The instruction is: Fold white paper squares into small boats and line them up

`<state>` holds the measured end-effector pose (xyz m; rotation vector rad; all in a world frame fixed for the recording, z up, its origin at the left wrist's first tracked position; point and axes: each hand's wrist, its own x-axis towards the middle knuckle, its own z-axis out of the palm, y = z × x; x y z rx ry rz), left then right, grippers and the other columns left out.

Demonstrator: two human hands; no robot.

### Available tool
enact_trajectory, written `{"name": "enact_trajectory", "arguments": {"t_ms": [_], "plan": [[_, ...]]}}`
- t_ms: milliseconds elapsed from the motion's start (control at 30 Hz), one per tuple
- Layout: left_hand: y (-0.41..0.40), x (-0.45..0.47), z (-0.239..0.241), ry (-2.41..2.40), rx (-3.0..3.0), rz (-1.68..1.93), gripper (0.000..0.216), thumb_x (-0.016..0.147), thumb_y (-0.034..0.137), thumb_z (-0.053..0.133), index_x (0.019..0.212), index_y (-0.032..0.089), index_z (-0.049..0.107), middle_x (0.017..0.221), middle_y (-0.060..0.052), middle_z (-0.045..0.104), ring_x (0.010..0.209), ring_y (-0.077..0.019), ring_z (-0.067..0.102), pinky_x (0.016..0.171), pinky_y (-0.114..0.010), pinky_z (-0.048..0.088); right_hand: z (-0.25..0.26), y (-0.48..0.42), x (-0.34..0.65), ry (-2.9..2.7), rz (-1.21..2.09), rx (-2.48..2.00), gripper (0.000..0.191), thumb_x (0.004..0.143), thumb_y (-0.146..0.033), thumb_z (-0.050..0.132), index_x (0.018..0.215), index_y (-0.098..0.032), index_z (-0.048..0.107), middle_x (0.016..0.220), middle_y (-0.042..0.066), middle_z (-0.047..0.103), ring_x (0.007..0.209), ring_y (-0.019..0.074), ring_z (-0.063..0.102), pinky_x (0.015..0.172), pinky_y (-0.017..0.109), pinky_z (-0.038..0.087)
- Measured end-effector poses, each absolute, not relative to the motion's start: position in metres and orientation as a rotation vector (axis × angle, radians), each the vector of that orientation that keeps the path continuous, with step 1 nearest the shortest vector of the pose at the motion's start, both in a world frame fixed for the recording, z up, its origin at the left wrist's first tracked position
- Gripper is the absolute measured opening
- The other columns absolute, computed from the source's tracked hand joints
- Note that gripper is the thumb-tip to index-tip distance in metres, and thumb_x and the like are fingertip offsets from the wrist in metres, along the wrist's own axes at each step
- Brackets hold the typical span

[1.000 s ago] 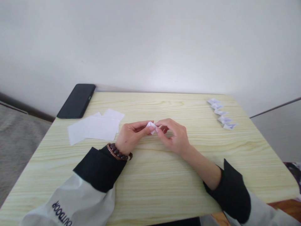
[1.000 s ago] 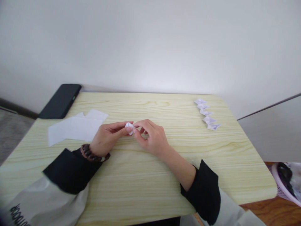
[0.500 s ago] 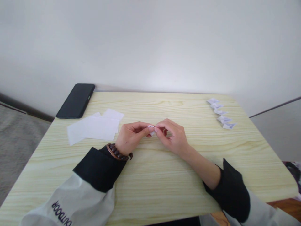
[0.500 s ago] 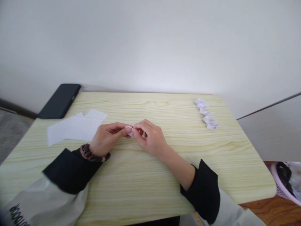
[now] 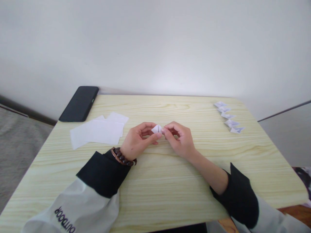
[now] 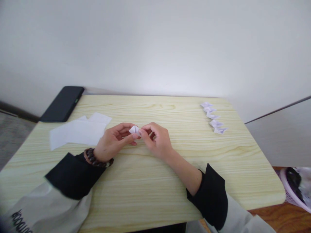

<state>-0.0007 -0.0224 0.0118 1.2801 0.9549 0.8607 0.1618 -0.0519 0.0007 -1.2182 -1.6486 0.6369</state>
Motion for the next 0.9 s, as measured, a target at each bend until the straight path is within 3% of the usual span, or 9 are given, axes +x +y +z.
{"name": "enact_trajectory", "arguments": {"t_ms": [300,900], "plan": [[-0.0238,-0.0019,0.0137,0.985,1.404,0.827,0.029,0.067,0.041,0.072,0.073,0.013,0.065,0.060,-0.002,0.066,0.056,-0.0135,0.062,0.059,-0.027,0.055,0.0006,-0.0508,0.1615,-1.718,0.611,-1.180,0.008,0.083,-0.025,0.054,0.079,-0.018,0.057,0.070,-0.001,0.058,0.055,0.0072,0.051,0.047,0.018,0.041],[-0.0238,-0.0047,0.0146,0.990,1.525,0.768,0.030,0.076,0.041,0.062,0.075,0.012,0.068,0.065,-0.003,0.067,0.058,-0.0120,0.061,0.059,-0.022,0.053,0.0013,-0.0502,0.1618,-1.715,0.636,-1.201,0.011,0.084,-0.024,0.052,0.077,-0.017,0.056,0.066,-0.002,0.052,0.052,0.0060,0.046,0.046,0.017,0.036]]}}
